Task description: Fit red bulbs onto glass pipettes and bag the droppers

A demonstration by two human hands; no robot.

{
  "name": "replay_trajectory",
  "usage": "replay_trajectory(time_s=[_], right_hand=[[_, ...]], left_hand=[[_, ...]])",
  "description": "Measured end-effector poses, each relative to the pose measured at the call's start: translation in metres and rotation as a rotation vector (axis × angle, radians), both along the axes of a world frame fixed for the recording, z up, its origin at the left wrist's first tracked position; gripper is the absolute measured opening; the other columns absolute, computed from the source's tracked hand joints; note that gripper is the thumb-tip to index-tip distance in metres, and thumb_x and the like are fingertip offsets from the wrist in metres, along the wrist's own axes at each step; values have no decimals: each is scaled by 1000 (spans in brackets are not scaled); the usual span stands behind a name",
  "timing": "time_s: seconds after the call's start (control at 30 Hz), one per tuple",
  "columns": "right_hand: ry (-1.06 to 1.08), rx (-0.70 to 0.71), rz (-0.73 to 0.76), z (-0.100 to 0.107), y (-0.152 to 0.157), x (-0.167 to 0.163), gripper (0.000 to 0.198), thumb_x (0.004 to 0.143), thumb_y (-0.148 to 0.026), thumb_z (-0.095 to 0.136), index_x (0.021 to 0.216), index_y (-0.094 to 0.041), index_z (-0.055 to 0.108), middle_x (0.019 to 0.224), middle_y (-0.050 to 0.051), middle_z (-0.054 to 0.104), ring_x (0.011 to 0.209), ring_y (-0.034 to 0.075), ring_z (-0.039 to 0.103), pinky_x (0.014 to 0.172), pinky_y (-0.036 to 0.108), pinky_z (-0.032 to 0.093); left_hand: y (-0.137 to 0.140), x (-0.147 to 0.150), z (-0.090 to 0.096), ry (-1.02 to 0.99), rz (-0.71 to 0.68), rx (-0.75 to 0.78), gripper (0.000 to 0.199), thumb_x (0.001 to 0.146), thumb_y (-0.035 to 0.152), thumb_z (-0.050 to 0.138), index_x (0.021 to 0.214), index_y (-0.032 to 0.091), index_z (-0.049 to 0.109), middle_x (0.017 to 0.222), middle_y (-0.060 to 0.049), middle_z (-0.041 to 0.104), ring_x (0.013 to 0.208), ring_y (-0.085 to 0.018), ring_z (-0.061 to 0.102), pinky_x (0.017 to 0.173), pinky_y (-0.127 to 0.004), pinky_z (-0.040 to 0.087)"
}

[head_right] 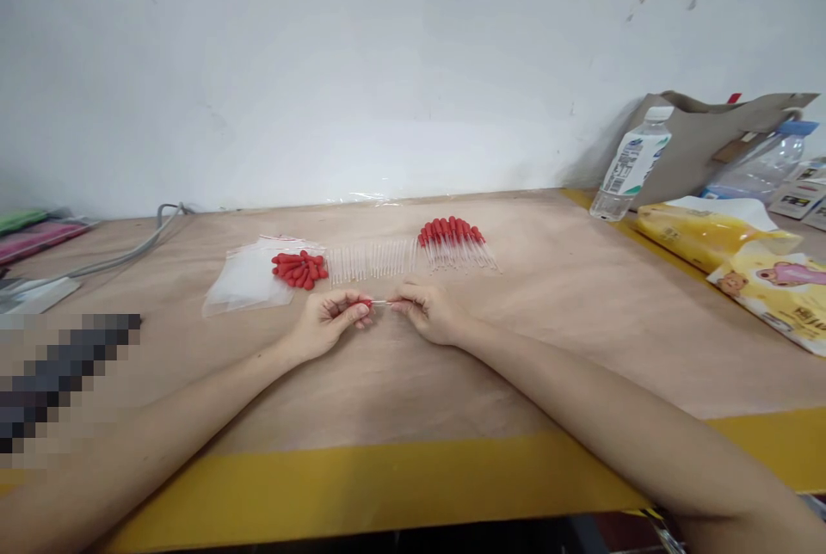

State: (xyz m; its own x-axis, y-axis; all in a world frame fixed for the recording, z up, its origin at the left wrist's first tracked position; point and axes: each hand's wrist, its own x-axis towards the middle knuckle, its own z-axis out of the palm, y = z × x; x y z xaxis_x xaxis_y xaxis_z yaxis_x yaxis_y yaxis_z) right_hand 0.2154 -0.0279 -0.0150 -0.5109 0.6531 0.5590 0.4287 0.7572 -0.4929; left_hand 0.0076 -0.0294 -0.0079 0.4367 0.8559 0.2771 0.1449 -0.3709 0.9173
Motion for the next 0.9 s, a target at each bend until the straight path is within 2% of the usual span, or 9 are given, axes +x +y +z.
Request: replay_trajectory(time_s=[0.07, 0.17, 0.27, 0.47, 0.6, 0.77, 0.9], right_hand=[[-107, 51, -2, 2, 0, 3, 23, 89, -26, 40, 88, -20, 61, 75, 1, 60, 64, 11, 51, 65, 27, 35], [-301, 240, -98, 4, -3, 4, 23, 88, -23, 40, 88, -21, 63, 74, 2, 61, 58, 11, 46, 68, 30, 30], [-357, 351, -193, 4, -7, 0, 26, 87, -18, 37, 91, -19, 63, 74, 5, 60, 60, 13, 46, 66, 31, 29], [-170, 233, -145, 7, -6, 0, 16, 86, -24, 44, 89, -14, 56, 80, 7, 58, 74, 16, 51, 68, 27, 37], [-187, 223, -114, 7, -4, 2, 15, 87, -20, 40, 83, -16, 54, 79, 7, 58, 74, 16, 51, 67, 28, 38], [-216, 324, -78, 2, -4, 3, 20, 88, -19, 36, 81, -17, 54, 72, 5, 58, 66, 15, 48, 65, 30, 36], [-228, 331, -54, 0, -3, 2, 22, 88, -20, 35, 80, -17, 56, 69, 4, 57, 63, 14, 48, 64, 29, 34]], left_hand=[[-2, 0, -1, 32, -19, -12, 25, 76, 34, 60, 86, 11, 62, 66, -3, 64, 57, -11, 59, 59, -26, 53], [-2, -1, -4, 101, -24, 26, 25, 77, 33, 58, 88, 11, 63, 66, -3, 64, 58, -11, 59, 59, -26, 53], [1, -1, -6, 162, 34, 113, 23, 79, 31, 57, 89, 12, 65, 67, -3, 65, 57, -11, 59, 59, -25, 53], [4, -5, 6, 244, 100, 342, 22, 79, 31, 57, 94, 16, 65, 90, -4, 69, 78, -16, 64, 73, -28, 52], [3, -8, 11, 398, 115, 474, 20, 82, 31, 55, 90, 18, 67, 85, -3, 69, 74, -15, 63, 69, -26, 50], [3, -6, 1, 378, 69, 421, 20, 82, 32, 54, 86, 18, 68, 80, -2, 70, 69, -14, 63, 62, -24, 50], [-1, -4, -3, 384, 69, 428, 19, 81, 32, 55, 88, 18, 67, 82, -3, 70, 70, -15, 63, 65, -25, 49]])
